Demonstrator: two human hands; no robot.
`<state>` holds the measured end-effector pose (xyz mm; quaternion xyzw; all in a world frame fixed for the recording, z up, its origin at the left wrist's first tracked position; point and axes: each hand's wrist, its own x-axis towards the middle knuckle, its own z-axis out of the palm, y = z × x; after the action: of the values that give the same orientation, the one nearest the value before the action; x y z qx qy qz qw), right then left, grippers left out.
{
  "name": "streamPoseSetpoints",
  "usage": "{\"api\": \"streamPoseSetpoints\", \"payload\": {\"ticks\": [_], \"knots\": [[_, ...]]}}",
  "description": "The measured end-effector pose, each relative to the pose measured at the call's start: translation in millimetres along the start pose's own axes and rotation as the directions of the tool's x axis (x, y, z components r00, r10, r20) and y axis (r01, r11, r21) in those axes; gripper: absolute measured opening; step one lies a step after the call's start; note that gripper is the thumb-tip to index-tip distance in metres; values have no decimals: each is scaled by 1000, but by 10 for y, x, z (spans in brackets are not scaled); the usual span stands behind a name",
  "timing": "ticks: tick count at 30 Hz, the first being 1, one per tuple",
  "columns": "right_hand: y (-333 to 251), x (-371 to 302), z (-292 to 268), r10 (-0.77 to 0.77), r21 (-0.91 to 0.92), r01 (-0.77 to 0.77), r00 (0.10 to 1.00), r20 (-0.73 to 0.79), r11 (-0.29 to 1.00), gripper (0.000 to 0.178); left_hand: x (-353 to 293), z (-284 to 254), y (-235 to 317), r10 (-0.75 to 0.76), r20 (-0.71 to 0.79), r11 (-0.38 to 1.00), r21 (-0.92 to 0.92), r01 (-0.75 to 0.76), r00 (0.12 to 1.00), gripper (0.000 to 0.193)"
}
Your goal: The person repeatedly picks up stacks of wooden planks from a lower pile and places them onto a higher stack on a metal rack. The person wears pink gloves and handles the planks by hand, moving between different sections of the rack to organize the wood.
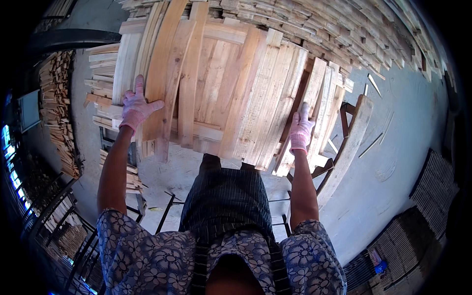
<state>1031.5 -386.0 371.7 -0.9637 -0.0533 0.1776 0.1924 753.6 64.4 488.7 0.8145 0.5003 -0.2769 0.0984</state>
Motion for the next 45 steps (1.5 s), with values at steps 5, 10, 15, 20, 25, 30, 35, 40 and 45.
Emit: {"api": "streamPoseSetpoints", "payload": {"ticks": [5, 10, 15, 20, 25, 30, 35, 40, 45], "knots": [[-432, 58, 106, 69, -12, -69, 997, 20, 998, 62, -61, -206, 175, -33, 22, 999, 5, 33, 999, 127], [-8, 257, -339, -242, 64, 234, 952, 188, 970, 59, 367, -195, -598, 159, 72, 856, -507, -101, 985, 127], [702, 297, -553, 135, 219, -97, 977, -167, 971, 65, 324, -47, -626, 73, -58, 930, -357, -89, 996, 120], [403, -12, 53, 244, 222, -249, 969, 49, 943, 81, -110, -181, 123, -103, -84, 992, -85, 96, 991, 109], [71, 80, -165, 331, -77, -325, 940, 80, 942, 65, -133, -233, 147, -117, -10, 988, -106, 116, 993, 110], [-1699, -516, 336, -439, -3, 440, 896, -69, 898, 62, 293, -150, -547, 94, 33, 901, -427, -71, 995, 120], [-3902, -1569, 885, -243, -114, 279, 935, 259, 953, 77, 440, -216, -775, 205, 134, 799, -595, -87, 969, 123], [-3838, -1513, 988, -216, 55, 210, 959, 185, 976, 80, 141, -243, -527, 67, 73, 925, -379, -34, 995, 111], [-3695, -811, 1089, -300, -21, 300, 954, -21, 954, 82, -166, -199, -29, 67, -32, 980, -184, -71, 997, 102]]}}
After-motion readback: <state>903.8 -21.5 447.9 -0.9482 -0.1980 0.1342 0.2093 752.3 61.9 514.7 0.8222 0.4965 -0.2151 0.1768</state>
